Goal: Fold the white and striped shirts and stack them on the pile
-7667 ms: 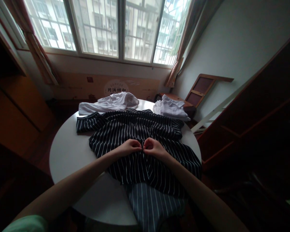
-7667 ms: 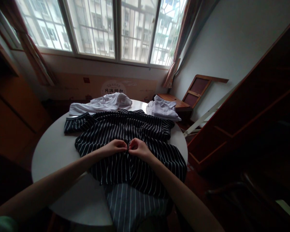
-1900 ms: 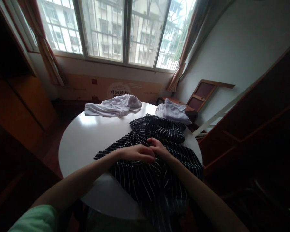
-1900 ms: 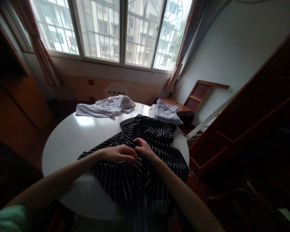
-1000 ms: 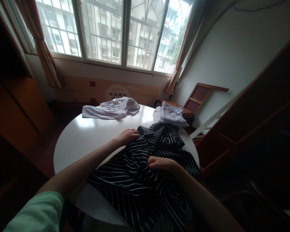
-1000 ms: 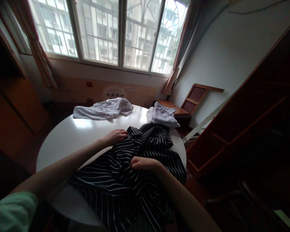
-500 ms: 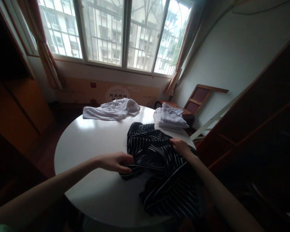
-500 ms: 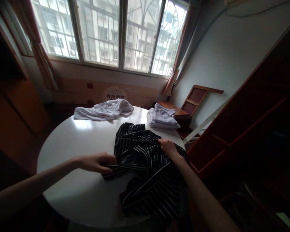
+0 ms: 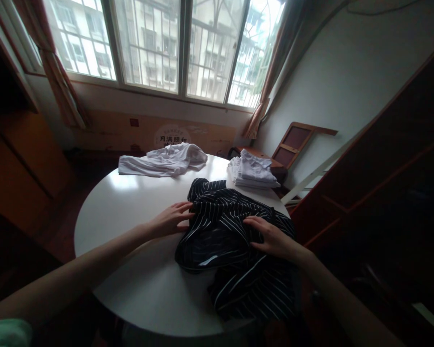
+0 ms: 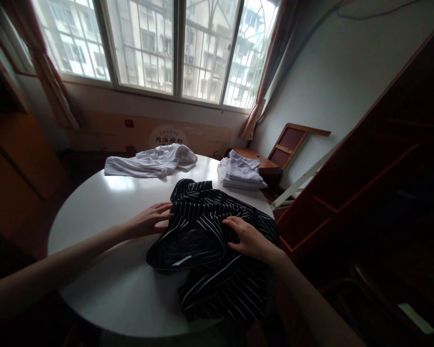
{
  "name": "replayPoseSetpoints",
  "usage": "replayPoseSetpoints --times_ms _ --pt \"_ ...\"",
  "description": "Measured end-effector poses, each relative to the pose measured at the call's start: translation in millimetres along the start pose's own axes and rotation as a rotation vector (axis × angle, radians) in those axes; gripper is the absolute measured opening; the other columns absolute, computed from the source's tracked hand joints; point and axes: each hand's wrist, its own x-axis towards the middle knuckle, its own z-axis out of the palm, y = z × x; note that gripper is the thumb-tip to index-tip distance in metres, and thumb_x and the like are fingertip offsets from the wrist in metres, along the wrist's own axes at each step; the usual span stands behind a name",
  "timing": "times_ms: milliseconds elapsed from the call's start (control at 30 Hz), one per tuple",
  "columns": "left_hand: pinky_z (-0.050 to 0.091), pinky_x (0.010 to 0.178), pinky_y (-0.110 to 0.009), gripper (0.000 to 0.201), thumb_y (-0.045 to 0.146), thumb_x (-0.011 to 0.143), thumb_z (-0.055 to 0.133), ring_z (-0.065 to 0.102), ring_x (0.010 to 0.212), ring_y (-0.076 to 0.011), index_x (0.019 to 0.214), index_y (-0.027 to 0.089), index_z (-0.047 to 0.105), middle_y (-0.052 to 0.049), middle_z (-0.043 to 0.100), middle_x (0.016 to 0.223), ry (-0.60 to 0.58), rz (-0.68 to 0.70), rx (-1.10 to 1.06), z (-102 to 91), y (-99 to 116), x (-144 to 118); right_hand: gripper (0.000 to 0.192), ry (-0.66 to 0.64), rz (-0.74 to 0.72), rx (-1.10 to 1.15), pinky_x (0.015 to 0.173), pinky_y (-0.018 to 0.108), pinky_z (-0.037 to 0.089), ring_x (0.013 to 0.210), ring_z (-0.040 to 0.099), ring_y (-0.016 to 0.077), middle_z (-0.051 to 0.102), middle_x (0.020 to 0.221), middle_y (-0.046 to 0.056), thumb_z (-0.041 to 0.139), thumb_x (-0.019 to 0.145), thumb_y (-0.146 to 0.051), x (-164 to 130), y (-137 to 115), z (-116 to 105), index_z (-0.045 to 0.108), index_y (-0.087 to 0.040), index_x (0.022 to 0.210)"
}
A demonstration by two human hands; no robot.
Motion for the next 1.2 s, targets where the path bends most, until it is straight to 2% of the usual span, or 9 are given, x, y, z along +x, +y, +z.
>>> replayPoseSetpoints --times_ms 200,300,400,533,700,867,933,1100,1200 --pt "0.035 0.097 -0.044 0.045 0.015 0.071 0.058 0.037 0.12 -0.0262 0.116 0.019 0.05 -0.013 0.042 0.129 -0.009 0.107 0.061 7.2 12.5 21.8 0.041 0.039 -0.048 -0.052 0.092 0.043 0.039 0.111 0.046 0.0246 0.05 0.119 0.013 0.053 0.069 -0.011 0.6 -0.7 30.1 0.055 -0.017 0.11" --pt "0.038 0.094 -0.042 0.026 0.011 0.075 0.052 0.043 0.114 -0.0241 0.1 0.017 0.058 -0.013 0.05 0.12 0.011 0.128 0.034 9.6 13.0 29.2 0.03 0.076 -0.059 0.008 0.09 0.042 0.039 0.104 0.049 0.0226 0.056 0.109 0.011 0.046 0.076 -0.011 4.4 -5.1 30.4 0.06 -0.018 0.101" --pt "0.04 0.091 -0.039 0.024 0.006 0.073 0.049 0.048 0.107 -0.0211 0.091 0.016 0.06 -0.011 0.056 0.112 0.053 0.08 -0.067 8.5 9.6 30.4 0.026 0.085 -0.038 0.174 0.089 0.04 0.039 0.098 0.051 0.0213 0.059 0.103 0.01 0.041 0.083 -0.019 6.3 -8.2 21.9 0.06 -0.018 0.1" --pt "0.044 0.084 -0.034 0.025 0.009 0.071 0.049 0.053 0.098 -0.0184 0.092 0.016 0.06 -0.009 0.059 0.105 0.134 -0.103 -0.346 -0.1 1.3 19.4 0.036 0.08 0.081 0.413 0.085 0.038 0.04 0.093 0.053 0.0228 0.06 0.098 0.01 0.039 0.084 -0.04 7.0 -4.8 4.1 0.061 -0.015 0.096" --pt "0.045 0.075 -0.032 0.03 0.03 0.079 0.042 0.057 0.086 -0.0185 0.096 0.012 0.059 -0.009 0.064 0.093 0.201 -0.398 -0.769 -17.9 -8.6 0.4 0.041 0.021 0.282 0.754 0.079 0.037 0.042 0.083 0.056 0.0224 0.063 0.085 0.007 0.047 0.077 -0.049 5.4 9.6 -9.4 0.063 -0.013 0.09" --pt "0.046 0.062 -0.027 0.034 0.045 0.071 0.048 0.055 0.068 -0.0156 0.08 0.014 0.06 -0.003 0.062 0.073 0.379 -0.654 -0.855 -34.8 -11.9 -7.6 0.039 0.079 0.457 0.949 0.078 0.036 0.044 0.087 0.057 0.0223 0.063 0.092 0.008 0.051 0.074 -0.048 -4.9 15.9 -12.7 0.064 -0.017 0.093" --pt "0.046 0.061 -0.027 0.031 0.043 0.067 0.053 0.056 0.067 -0.016 0.076 0.015 0.06 -0.002 0.062 0.071 0.314 -0.714 -0.891 -44.6 -8.4 -11.2 0.037 0.034 0.48 0.936 0.078 0.034 0.044 0.09 0.056 0.0218 0.062 0.098 0.007 0.055 0.072 -0.047 -8.5 13.8 -17.6 0.064 -0.019 0.094" --pt "0.046 0.055 -0.025 0.024 0.036 0.064 0.058 0.058 0.063 -0.0166 0.073 0.015 0.065 -0.003 0.064 0.069 -0.093 -0.891 -1.052 -69.3 0.3 -26.5 0.035 -0.344 0.407 0.791 0.067 0.029 0.044 0.073 0.055 0.0171 0.062 0.078 0.005 0.062 0.066 -0.046 -4.3 5.6 -31.5 0.067 -0.014 0.079" --pt "0.046 0.054 -0.026 0.024 0.038 0.067 0.056 0.058 0.063 -0.0169 0.074 0.016 0.065 -0.004 0.065 0.07 -0.158 -0.91 -0.994 -70.3 -6.1 -34.0 0.038 -0.348 0.367 0.775 0.058 0.025 0.041 0.061 0.051 0.0122 0.058 0.066 0.002 0.053 0.073 -0.048 2.3 4.9 -31.7 0.064 -0.012 0.074"
